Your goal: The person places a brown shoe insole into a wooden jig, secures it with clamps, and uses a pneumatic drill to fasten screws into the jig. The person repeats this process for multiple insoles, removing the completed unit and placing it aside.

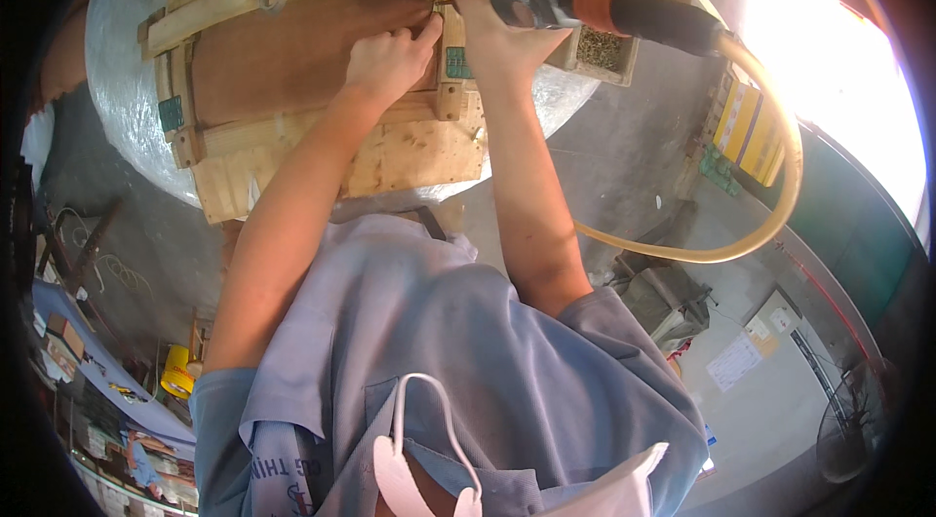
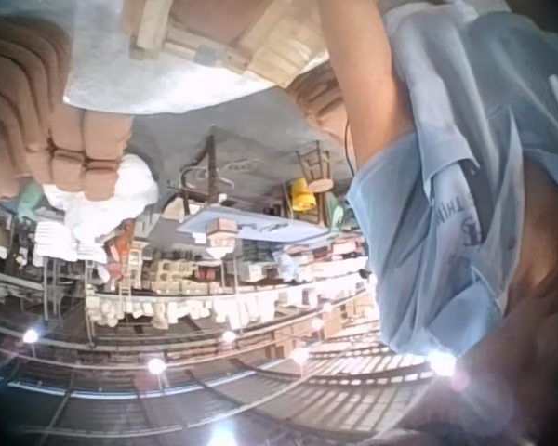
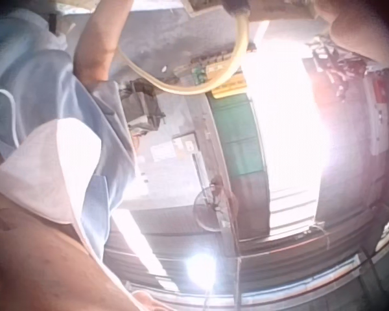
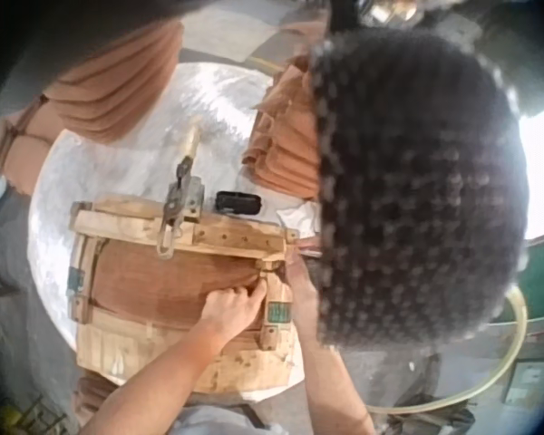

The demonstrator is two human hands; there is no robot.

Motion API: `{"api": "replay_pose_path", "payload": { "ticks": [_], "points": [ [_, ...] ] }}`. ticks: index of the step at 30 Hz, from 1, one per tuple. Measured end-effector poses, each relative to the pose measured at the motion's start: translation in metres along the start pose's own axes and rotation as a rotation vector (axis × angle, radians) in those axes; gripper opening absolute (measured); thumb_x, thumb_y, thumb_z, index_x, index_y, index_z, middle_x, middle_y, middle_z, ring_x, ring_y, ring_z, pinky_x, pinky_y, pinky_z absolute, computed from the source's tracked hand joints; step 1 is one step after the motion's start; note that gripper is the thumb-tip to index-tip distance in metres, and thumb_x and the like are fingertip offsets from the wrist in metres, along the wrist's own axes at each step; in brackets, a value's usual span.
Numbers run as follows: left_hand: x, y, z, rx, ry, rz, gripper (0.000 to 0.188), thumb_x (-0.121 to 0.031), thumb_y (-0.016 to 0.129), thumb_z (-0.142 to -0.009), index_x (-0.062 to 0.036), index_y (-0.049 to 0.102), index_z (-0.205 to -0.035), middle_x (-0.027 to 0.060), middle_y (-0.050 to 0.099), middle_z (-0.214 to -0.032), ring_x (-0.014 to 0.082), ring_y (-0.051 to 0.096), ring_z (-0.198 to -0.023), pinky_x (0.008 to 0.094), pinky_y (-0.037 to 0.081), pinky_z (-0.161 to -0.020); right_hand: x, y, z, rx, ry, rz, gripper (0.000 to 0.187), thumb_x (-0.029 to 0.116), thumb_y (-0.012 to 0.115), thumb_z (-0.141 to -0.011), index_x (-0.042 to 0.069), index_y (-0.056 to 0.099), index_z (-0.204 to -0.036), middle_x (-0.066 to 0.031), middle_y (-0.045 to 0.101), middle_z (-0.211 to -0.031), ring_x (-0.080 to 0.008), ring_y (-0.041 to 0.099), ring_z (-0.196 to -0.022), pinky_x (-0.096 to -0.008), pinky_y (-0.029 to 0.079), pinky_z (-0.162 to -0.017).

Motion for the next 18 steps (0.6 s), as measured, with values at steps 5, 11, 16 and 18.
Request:
{"api": "replay_pose_path", "payload": {
  "ticks": [5,11,16,18],
  "points": [
    [0.0,-0.003,0.0,-0.067,0.021,-0.041,0.046,-0.027,0.063,-0.098,-0.0246,0.06,-0.144,0.0092,0.073,-0.075,0.028,0.074,-0.062,0.0433,0.058,-0.047,-0.002,0.014,0.005,0.07,0.02,0.043,0.028,-0.006,0.083,-0.082,-0.001,0.067,-0.104,-0.0085,0.073,-0.092,-0.0141,0.069,-0.082,-0.0291,0.06,-0.076],
    [-0.001,-0.007,-0.001,-0.048,0.014,0.012,0.043,-0.029,0.064,-0.097,-0.0254,0.063,-0.14,0.0085,0.073,-0.073,0.0277,0.074,-0.062,0.0431,0.058,-0.046,-0.006,0.013,0.002,0.032,0.031,0.038,0.024,-0.004,0.085,-0.082,0.001,0.071,-0.101,-0.0075,0.074,-0.095,-0.0131,0.069,-0.081,-0.0282,0.058,-0.074],
    [0.009,-0.022,0.005,-0.126,-0.041,0.216,0.035,-0.028,0.062,-0.1,-0.0237,0.069,-0.134,0.0068,0.073,-0.074,0.025,0.072,-0.06,0.0394,0.054,-0.047,0.005,0.004,0.0,0.029,0.18,0.072,0.03,-0.001,0.086,-0.082,0.002,0.068,-0.106,-0.0078,0.074,-0.102,-0.0139,0.07,-0.093,-0.0289,0.056,-0.086],
    [0.039,-0.022,0.007,-0.011,-0.249,0.756,0.033,-0.028,0.059,-0.104,-0.0194,0.069,-0.135,0.0051,0.073,-0.076,0.0228,0.069,-0.056,0.0378,0.052,-0.047,0.021,-0.006,0.018,-0.058,0.146,0.017,0.031,-0.002,0.085,-0.083,0.001,0.066,-0.107,-0.0078,0.074,-0.102,-0.014,0.071,-0.091,-0.0291,0.059,-0.082]
  ]
}}
Point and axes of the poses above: each hand's wrist, its own z-axis away from the middle knuckle, its own y-axis out of the palm, x = y × z, the point moved 10 cm from there along -z, towards the middle knuckle
